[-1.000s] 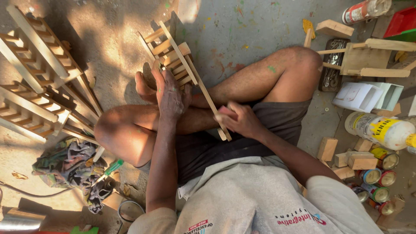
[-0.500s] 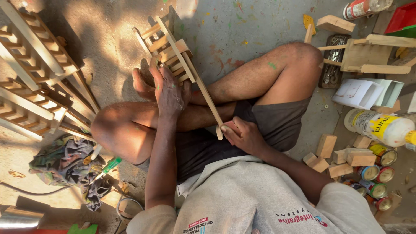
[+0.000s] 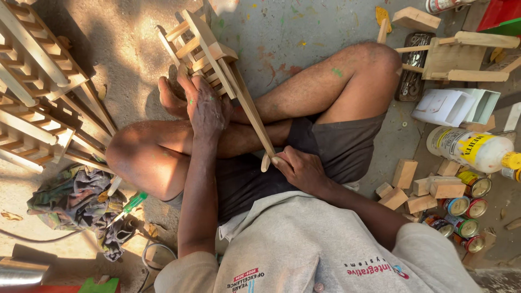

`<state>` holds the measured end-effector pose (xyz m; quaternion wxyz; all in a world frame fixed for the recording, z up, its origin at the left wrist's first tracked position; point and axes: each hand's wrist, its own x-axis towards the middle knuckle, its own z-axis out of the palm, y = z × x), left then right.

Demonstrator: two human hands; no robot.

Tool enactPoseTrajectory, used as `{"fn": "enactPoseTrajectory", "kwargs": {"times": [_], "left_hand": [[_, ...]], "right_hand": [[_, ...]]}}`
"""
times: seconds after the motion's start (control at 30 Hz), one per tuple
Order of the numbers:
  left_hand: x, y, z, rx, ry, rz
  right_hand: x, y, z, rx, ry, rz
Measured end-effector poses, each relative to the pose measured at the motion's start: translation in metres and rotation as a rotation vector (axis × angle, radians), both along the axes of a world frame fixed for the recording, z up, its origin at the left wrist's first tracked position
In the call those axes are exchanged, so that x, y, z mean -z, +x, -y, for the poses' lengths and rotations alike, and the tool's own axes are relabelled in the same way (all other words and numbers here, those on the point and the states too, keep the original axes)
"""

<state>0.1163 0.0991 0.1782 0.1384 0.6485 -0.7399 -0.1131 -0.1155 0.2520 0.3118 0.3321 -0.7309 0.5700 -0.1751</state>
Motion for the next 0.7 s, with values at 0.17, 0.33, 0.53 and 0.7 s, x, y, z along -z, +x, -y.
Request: {"fn": "enactPoseTrajectory", "kwargs": {"times": [0.17,0.33,0.53,0.7], "left_hand": [[0.002,0.010,0.000,0.193,0.008,0.664],[-0.034,-0.002,0.004,-0.134,-0.158,-0.115],[-0.069,-0.004,-0.002,-0.097,-0.031,-0.324],[-0.082,-0.009,0.000,-0.117,-0.007,-0.235]], "right_hand": [[0.006,-0.001,-0.002,-0.012,0.037,0.012],[-0.006,-0.015,-0.003,-0.056,0.262,0.096],[-0.010,-0.008,0.001,0.046,-0.108,0.045],[-0.017,0.001,-0.006,-0.102,-0.067,0.088]]}}
